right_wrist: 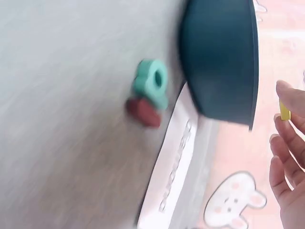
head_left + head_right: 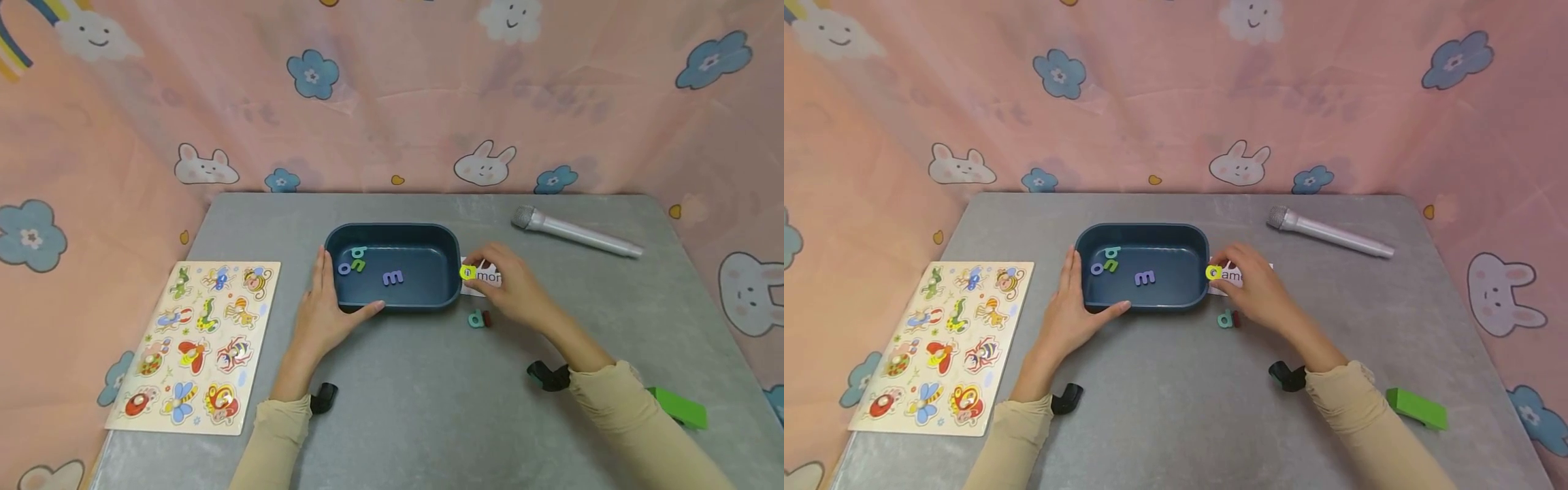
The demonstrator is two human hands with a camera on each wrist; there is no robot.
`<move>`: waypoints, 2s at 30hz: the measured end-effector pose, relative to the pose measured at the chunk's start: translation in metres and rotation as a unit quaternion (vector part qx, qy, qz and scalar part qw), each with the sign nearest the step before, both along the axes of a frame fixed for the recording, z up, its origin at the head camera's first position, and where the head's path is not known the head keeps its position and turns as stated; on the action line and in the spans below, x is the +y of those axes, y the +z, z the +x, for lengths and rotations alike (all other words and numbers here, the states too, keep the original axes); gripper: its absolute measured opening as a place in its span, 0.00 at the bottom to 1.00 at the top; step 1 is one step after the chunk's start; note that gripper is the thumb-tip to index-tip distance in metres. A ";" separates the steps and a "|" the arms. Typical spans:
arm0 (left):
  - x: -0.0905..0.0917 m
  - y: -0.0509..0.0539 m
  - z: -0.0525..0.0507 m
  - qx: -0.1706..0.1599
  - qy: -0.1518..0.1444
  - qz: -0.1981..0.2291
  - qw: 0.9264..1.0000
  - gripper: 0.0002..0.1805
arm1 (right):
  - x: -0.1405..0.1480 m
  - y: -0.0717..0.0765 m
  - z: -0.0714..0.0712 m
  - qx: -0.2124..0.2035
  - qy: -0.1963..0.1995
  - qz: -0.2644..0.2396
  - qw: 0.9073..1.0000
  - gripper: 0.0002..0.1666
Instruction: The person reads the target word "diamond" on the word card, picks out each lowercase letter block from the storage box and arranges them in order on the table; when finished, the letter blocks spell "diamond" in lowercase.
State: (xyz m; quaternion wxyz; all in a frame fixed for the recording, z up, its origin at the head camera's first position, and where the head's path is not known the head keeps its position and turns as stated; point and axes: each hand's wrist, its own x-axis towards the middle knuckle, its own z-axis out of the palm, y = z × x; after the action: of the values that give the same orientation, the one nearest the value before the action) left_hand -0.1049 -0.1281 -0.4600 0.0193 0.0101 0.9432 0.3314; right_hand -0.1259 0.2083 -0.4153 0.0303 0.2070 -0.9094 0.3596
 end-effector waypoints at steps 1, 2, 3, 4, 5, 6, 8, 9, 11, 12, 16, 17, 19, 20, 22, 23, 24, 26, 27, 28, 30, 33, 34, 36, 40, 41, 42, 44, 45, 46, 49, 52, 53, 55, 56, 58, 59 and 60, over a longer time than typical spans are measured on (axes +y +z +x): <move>0.000 0.000 0.000 -0.001 0.000 0.001 1.000 0.77 | 0.004 0.000 0.002 0.003 -0.001 0.001 1.000 0.17; 0.000 0.000 0.000 -0.002 0.000 0.002 1.000 0.77 | 0.008 0.000 0.004 0.004 -0.003 0.002 1.000 0.17; 0.000 -0.001 0.000 -0.004 0.001 0.002 1.000 0.77 | 0.013 -0.001 0.007 0.005 -0.004 0.002 1.000 0.17; 0.000 -0.001 0.000 -0.004 0.001 0.002 1.000 0.77 | 0.017 -0.002 0.009 0.007 -0.006 0.006 1.000 0.17; 0.000 -0.001 0.000 -0.004 0.002 0.003 1.000 0.77 | 0.021 -0.002 0.011 0.007 -0.009 0.010 1.000 0.17; 0.000 -0.001 0.000 -0.005 0.002 0.003 1.000 0.77 | 0.025 -0.004 0.013 0.007 -0.011 0.011 1.000 0.17; 0.000 -0.001 0.000 -0.004 0.002 0.002 1.000 0.77 | 0.033 -0.006 0.017 0.008 -0.017 0.020 1.000 0.17; 0.000 0.000 0.000 -0.004 0.001 0.001 1.000 0.77 | 0.036 -0.008 0.019 0.008 -0.018 0.026 0.999 0.18; 0.001 0.000 0.000 -0.005 -0.001 0.001 1.000 0.77 | 0.043 -0.011 0.023 0.005 -0.019 0.036 0.999 0.18; 0.001 0.000 0.000 -0.005 -0.002 0.001 1.000 0.77 | 0.046 -0.013 0.024 0.003 -0.020 0.043 0.999 0.18; 0.001 0.000 0.000 -0.002 -0.002 0.000 1.000 0.77 | 0.054 -0.021 0.029 -0.025 -0.016 0.070 0.997 0.17; 0.001 0.000 0.000 -0.001 -0.001 -0.001 1.000 0.77 | 0.055 -0.024 0.030 -0.033 -0.014 0.077 0.996 0.17; 0.001 0.000 0.000 0.000 0.000 -0.003 1.000 0.77 | 0.056 -0.028 0.031 -0.053 -0.008 0.084 0.995 0.16; 0.001 0.000 0.000 -0.001 0.000 -0.003 1.000 0.77 | 0.055 -0.031 0.032 -0.063 -0.005 0.086 0.994 0.16; 0.002 0.000 0.000 -0.001 0.000 -0.003 1.000 0.77 | 0.055 -0.034 0.033 -0.079 -0.003 0.090 0.993 0.16; 0.001 0.000 0.000 0.000 0.000 -0.003 1.000 0.77 | 0.055 -0.035 0.034 -0.086 -0.004 0.091 0.992 0.16; 0.001 0.000 0.000 0.001 -0.001 -0.001 1.000 0.77 | 0.054 -0.036 0.034 -0.094 -0.005 0.091 0.991 0.16; 0.001 0.000 0.000 0.002 -0.001 0.001 1.000 0.77 | 0.054 -0.038 0.035 -0.099 -0.008 0.091 0.991 0.16; 0.001 0.000 -0.001 0.004 -0.002 0.002 1.000 0.77 | 0.054 -0.038 0.035 -0.099 -0.010 0.092 0.991 0.16; 0.001 0.000 0.000 0.004 -0.002 0.002 1.000 0.77 | 0.053 -0.039 0.035 -0.098 -0.011 0.093 0.991 0.16; 0.001 0.000 0.000 0.003 -0.001 0.001 1.000 0.77 | 0.053 -0.039 0.035 -0.095 -0.014 0.097 0.991 0.15; 0.001 0.000 0.000 0.000 0.001 -0.002 1.000 0.77 | 0.052 -0.038 0.036 -0.093 -0.018 0.106 0.990 0.16; 0.000 0.000 0.000 -0.001 0.002 -0.003 1.000 0.77 | 0.051 -0.037 0.036 -0.095 -0.019 0.109 0.989 0.16; 0.001 0.000 0.000 -0.002 0.002 -0.004 1.000 0.77 | 0.050 -0.036 0.036 -0.098 -0.020 0.111 0.989 0.18; 0.001 0.000 0.001 -0.001 0.001 -0.006 1.000 0.77 | 0.046 -0.030 0.031 -0.096 -0.020 0.102 0.990 0.22; 0.001 0.000 0.001 -0.001 0.002 -0.006 1.000 0.77 | 0.043 -0.027 0.029 -0.095 -0.021 0.097 0.991 0.22; 0.001 0.000 0.001 -0.001 0.002 -0.006 1.000 0.77 | 0.041 -0.025 0.027 -0.092 -0.022 0.092 0.991 0.23; 0.001 0.000 0.001 -0.001 0.002 -0.005 1.000 0.77 | 0.034 -0.018 0.022 -0.088 -0.025 0.078 0.993 0.23; 0.001 0.000 0.001 -0.001 0.002 -0.005 1.000 0.77 | 0.030 -0.015 0.019 -0.084 -0.027 0.074 0.993 0.23; 0.001 0.000 0.001 0.000 0.003 -0.005 1.000 0.77 | 0.026 -0.011 0.017 -0.081 -0.031 0.071 0.994 0.23; 0.002 0.000 0.001 0.000 0.003 -0.004 1.000 0.77 | 0.010 -0.002 0.010 -0.068 -0.031 0.064 0.995 0.24; 0.002 0.000 0.000 0.001 0.002 -0.004 1.000 0.77 | -0.007 0.002 0.003 -0.052 -0.013 0.047 0.997 0.28; 0.002 0.000 0.000 0.001 0.002 -0.003 1.000 0.77 | -0.012 0.002 0.000 -0.043 0.000 0.037 0.998 0.29; 0.002 0.000 0.000 0.000 0.002 -0.003 1.000 0.77 | -0.023 0.001 -0.005 -0.029 0.025 0.020 0.999 0.32; 0.001 0.000 -0.001 0.000 0.002 -0.002 1.000 0.77 | -0.029 -0.001 -0.007 -0.026 0.037 0.013 0.999 0.33; 0.001 0.000 -0.001 -0.001 0.003 -0.002 1.000 0.77 | -0.039 -0.004 -0.012 -0.024 0.057 0.013 0.998 0.36; 0.001 -0.001 -0.001 -0.002 0.003 -0.003 1.000 0.77 | -0.045 -0.005 -0.015 -0.028 0.063 0.016 0.997 0.37; 0.001 -0.001 -0.001 -0.002 0.003 -0.004 1.000 0.77 | -0.050 -0.006 -0.017 -0.035 0.067 0.020 0.997 0.39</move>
State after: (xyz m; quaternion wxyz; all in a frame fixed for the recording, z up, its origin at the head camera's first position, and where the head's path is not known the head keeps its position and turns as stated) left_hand -0.1059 -0.1275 -0.4606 0.0204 0.0070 0.9444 0.3281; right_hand -0.1433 0.1585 -0.4216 -0.0303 0.2552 -0.9010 0.3494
